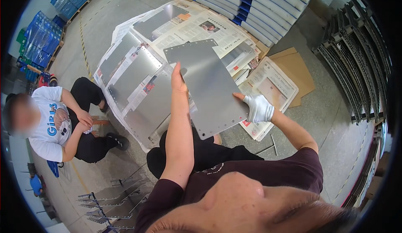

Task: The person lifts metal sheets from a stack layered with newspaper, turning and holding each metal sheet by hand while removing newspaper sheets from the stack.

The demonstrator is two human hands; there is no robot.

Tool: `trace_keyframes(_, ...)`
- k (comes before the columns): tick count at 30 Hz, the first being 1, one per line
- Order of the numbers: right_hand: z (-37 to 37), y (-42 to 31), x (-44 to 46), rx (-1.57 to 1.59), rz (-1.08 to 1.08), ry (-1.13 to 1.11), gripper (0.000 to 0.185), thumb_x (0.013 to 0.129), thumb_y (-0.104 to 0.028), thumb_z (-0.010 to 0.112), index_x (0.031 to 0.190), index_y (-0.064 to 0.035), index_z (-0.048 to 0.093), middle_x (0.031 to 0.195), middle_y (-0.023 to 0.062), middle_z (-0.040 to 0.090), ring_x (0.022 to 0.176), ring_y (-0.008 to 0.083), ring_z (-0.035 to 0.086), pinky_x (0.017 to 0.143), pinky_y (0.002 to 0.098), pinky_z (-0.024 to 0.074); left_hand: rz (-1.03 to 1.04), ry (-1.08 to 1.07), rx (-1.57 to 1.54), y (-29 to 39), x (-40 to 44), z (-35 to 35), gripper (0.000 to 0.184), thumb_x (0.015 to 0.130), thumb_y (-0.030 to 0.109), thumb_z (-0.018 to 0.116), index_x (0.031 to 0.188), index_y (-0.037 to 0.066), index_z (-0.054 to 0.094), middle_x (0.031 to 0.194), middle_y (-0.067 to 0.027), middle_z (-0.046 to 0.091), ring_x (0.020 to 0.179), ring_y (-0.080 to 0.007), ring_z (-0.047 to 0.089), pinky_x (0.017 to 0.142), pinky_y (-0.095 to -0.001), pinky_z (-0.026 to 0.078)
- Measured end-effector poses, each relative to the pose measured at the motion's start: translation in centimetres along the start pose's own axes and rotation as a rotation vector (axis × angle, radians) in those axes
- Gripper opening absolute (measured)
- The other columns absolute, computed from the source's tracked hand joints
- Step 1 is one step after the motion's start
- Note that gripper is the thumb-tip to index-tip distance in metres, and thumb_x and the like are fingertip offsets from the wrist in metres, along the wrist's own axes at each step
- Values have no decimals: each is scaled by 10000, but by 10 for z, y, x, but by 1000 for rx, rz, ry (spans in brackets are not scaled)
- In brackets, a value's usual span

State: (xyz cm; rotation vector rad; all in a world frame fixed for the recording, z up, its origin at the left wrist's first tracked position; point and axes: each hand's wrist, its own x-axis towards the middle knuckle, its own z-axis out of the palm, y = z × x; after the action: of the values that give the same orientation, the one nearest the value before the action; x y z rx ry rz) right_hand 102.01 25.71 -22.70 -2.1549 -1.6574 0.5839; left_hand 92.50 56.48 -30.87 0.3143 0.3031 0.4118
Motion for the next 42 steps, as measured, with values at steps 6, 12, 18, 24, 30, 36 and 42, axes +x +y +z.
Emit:
trace_keyframes(6, 17, -12, 45, 109, 77, 245, 705, 618, -98, 632, 1296, -108, 437, 938, 195, 637, 790, 353, 635, 708, 363, 517, 111, 25, -22, 2, -3, -4, 472, 959, 372, 325, 1210, 6, 486, 1128, -133, 566, 993, -268, 571, 815, -392, 490)
trace_keyframes(12, 28, 31, 161, 54, 318, 372, 643, 656, -253, 678, 1247, -105, 471, 965, 186, 642, 843, 345, 634, 732, 385, 509, 217, 791, -295, -9, 44, -72, 370, 939, 250, 405, 1242, 42, 449, 1074, -57, 544, 917, -155, 534, 706, -301, 467)
trace_keyframes(18, 42, 65, 281, 83, 581, 416, 661, 656, -389, 680, 1214, -81, 504, 1006, 181, 642, 941, 320, 620, 813, 385, 481, 370, 791, -291, 15, 43, -23, 148, 918, 143, 450, 1017, 76, 538, 864, -12, 583, 803, -149, 567, 698, -303, 479)
trace_keyframes(24, 84, 75, 360, 125, 723, 505, 748, 626, -396, 719, 1249, -53, 487, 1110, 173, 615, 1025, 293, 599, 846, 368, 479, 339, 582, -305, 26, 44, -13, 144, 911, 109, 445, 1001, 68, 550, 895, -35, 601, 822, -173, 580, 697, -311, 485)
trace_keyframes(30, 120, 61, 394, 204, 761, 486, 822, 632, -384, 725, 1306, -30, 414, 1141, 194, 595, 1063, 314, 578, 887, 365, 463, 273, 578, -317, 27, 44, -17, 136, 901, 91, 451, 972, 70, 565, 905, -40, 603, 821, -173, 580, 698, -303, 480)
trace_keyframes(36, 119, 60, 406, 11, 623, 275, 791, 636, -344, 724, 1279, -7, 409, 1106, 188, 611, 1025, 305, 601, 844, 380, 490, 271, 528, -320, 35, 42, -7, 139, 896, 87, 458, 984, 71, 565, 895, -41, 604, 825, -170, 575, 701, -301, 473)
trace_keyframes(42, 87, 51, 404, -249, 464, -16, 583, 690, -372, 653, 1120, 4, 540, 1018, 180, 648, 976, 313, 624, 810, 380, 495, 246, 508, -316, 34, 48, -8, 142, 890, 84, 464, 991, 65, 562, 889, -46, 610, 822, -175, 577, 698, -296, 472)
